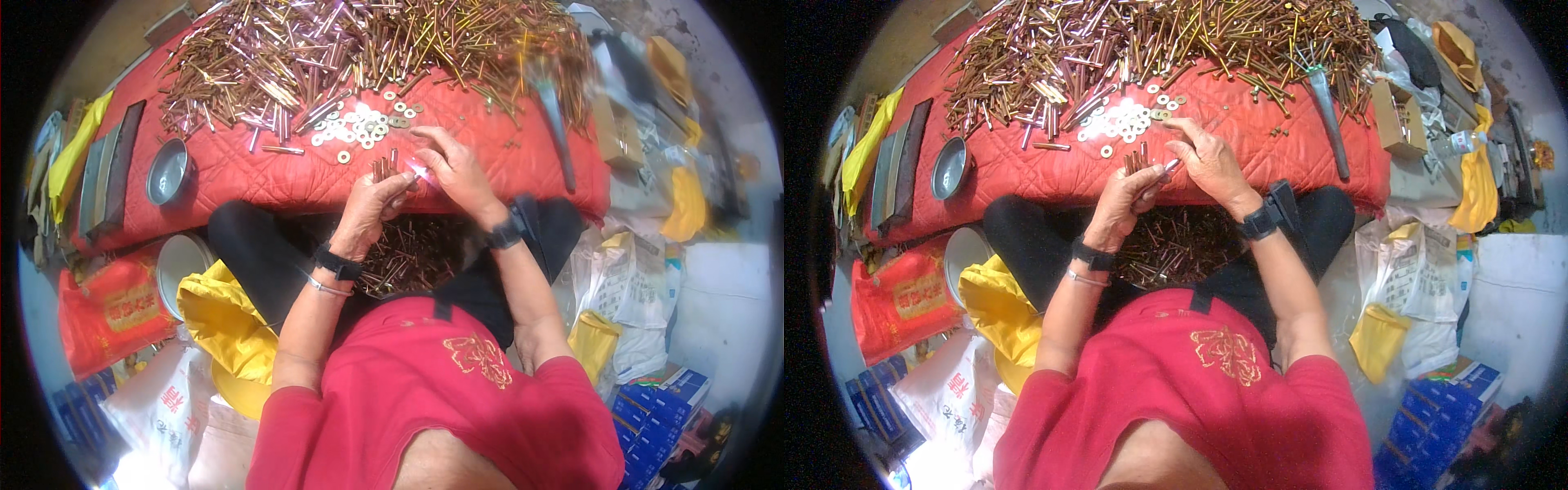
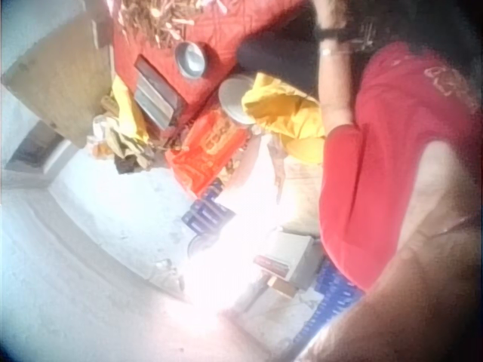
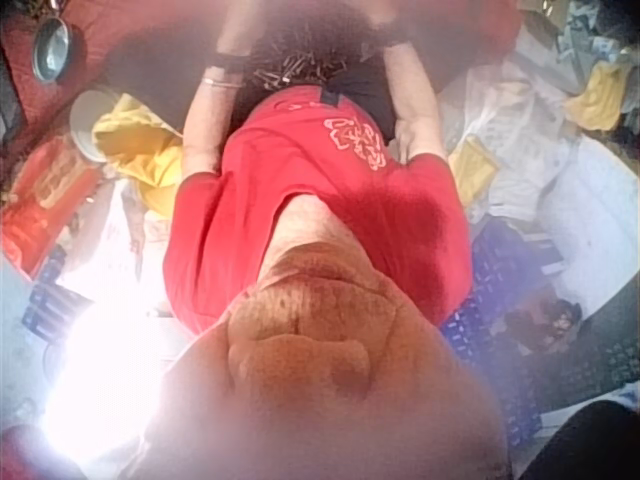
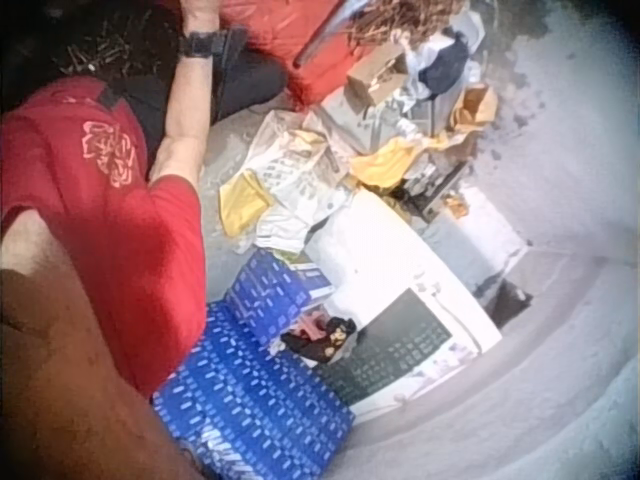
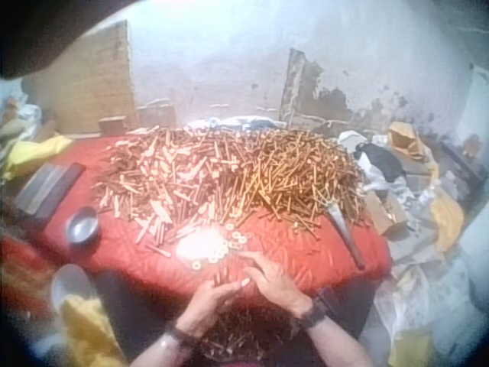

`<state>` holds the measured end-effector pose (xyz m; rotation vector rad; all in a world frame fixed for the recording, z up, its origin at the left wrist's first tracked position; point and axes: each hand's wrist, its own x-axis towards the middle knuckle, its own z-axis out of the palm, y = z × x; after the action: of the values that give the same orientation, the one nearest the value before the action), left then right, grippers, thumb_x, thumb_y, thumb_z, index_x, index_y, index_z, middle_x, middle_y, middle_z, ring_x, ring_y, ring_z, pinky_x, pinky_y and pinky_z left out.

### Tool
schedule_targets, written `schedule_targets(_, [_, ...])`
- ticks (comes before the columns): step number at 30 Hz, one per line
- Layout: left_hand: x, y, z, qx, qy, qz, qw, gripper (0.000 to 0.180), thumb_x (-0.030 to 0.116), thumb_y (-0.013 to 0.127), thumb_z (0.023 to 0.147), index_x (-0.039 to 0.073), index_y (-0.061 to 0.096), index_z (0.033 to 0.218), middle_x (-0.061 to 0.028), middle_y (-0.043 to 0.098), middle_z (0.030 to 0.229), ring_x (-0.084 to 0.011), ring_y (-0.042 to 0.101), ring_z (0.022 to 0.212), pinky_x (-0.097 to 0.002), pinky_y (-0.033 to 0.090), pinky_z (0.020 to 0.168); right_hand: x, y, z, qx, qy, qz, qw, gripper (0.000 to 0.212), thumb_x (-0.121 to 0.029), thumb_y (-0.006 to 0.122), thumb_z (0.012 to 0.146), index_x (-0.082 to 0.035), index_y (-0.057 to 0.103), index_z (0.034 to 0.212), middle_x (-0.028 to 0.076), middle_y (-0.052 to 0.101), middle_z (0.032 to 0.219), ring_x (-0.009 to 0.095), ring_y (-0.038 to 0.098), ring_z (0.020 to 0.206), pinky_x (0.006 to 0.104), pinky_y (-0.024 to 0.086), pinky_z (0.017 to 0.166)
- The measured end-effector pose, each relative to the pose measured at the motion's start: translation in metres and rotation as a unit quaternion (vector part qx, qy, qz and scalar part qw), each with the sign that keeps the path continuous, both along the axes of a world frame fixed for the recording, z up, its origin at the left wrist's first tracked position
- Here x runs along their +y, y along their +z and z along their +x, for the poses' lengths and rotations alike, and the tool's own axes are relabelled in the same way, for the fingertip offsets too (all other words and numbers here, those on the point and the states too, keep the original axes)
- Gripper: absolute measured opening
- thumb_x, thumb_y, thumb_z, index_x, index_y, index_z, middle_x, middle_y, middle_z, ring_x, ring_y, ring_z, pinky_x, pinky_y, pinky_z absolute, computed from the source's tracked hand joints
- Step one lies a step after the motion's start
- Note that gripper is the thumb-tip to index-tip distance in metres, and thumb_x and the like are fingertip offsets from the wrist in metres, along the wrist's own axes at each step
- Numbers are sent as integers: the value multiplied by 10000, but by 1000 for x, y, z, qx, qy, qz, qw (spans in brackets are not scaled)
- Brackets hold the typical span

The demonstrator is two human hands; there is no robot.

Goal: Manually assembling washers and nuts onto long metal bolts or studs.

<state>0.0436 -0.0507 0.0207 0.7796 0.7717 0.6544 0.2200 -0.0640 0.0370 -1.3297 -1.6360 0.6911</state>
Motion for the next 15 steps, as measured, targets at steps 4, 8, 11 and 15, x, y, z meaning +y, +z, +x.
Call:
schedule_targets(4, [2,-1,1,-7,3,-19,1000,167,206,627,867,47,635,814,72,431,558,-27,322,442,-200,194,407,1,-4,2,43,-27,17,999,314,-102,559,897,-56,547,1207,152,638,937,234,633,846,323,482,764])
schedule_targets(8, [3,-3,-2,-6,5,-19,1000,202,223,613,883,31,643,830,67,420,544,-33,310,430,-205,199,409,-4,1,1,34,4,-1,999,304,-106,552,907,-52,550,1206,154,650,916,230,641,833,320,482,762])
schedule_targets(11, [3,-2,-1,-5,-2,-18,1000,205,227,612,884,29,645,841,68,418,543,-32,312,432,-203,202,409,-4,1,3,17,-16,-5,1000,289,-93,546,909,-51,563,1194,132,648,901,217,635,821,312,481,761])
schedule_targets(15, [6,-6,0,-17,2,-8,1000,205,228,614,882,27,641,853,68,419,544,-29,318,433,-198,204,407,-6,0,-1,6,1,62,998,289,-86,549,905,-54,570,1192,125,649,939,220,631,836,313,481,765])
